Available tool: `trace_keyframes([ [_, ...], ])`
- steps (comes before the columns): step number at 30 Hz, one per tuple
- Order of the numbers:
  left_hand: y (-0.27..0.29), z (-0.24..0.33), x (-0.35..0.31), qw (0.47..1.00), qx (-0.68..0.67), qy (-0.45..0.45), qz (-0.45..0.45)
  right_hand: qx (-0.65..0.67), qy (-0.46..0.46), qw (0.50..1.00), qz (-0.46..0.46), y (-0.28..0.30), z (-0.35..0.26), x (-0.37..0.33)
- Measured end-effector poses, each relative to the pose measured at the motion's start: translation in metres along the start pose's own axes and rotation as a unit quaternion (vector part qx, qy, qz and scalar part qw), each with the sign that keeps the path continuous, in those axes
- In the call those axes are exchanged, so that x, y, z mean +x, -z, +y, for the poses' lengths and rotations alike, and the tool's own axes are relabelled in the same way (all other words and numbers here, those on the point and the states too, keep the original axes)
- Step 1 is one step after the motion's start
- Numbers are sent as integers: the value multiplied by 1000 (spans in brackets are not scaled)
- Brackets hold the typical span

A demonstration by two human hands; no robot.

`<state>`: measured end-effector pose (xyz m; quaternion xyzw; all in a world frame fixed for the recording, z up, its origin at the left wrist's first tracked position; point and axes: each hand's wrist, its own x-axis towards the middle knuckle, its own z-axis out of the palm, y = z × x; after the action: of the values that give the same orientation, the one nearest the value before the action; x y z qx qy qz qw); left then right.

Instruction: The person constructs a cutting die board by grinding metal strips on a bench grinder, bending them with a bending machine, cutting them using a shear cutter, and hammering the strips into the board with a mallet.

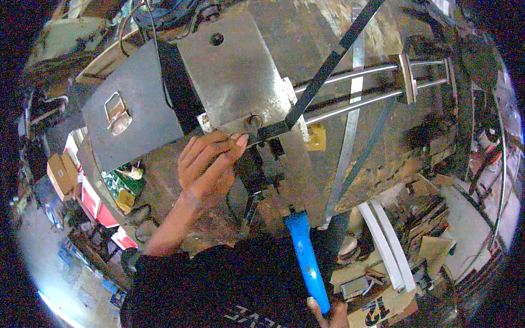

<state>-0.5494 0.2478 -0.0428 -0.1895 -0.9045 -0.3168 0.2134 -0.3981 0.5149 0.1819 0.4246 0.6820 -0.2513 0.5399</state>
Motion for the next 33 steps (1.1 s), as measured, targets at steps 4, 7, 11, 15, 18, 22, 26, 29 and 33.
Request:
trace_keyframes([
  [4, 0, -1, 1, 1000, -8, 3, 1, -1, 11, 1000, 5, 1, -5, 1],
  [7, 0, 0, 2, 1000, -12, 5, 4, 30, 20, 999, -11, -1, 4, 10],
  [11, 1, 1, 3, 999, -29, 18, 8, 26, 120, 992, 1, -10, 27, 27],
  [15, 3, 5, 11, 999, -36, 28, 22, -24, 257, 962, 91, -27, 77, 61],
  [18, 1, 8, 13, 996, -60, 54, 35, -80, 271, 950, 134, -38, 111, 88],
  [22, 3, 8, 16, 995, -68, 72, 31, -104, 290, 934, 183, -50, 135, 106],
  [26, 2, 6, 12, 995, -59, 83, 22, -65, 265, 950, 154, -43, 112, 96],
  [29, 4, 11, 14, 994, -59, 86, 24, 0, 212, 974, 79, -35, 88, 71],
  [33, 4, 10, 16, 995, -56, 72, 25, 27, 191, 980, 51, -29, 84, 63],
])
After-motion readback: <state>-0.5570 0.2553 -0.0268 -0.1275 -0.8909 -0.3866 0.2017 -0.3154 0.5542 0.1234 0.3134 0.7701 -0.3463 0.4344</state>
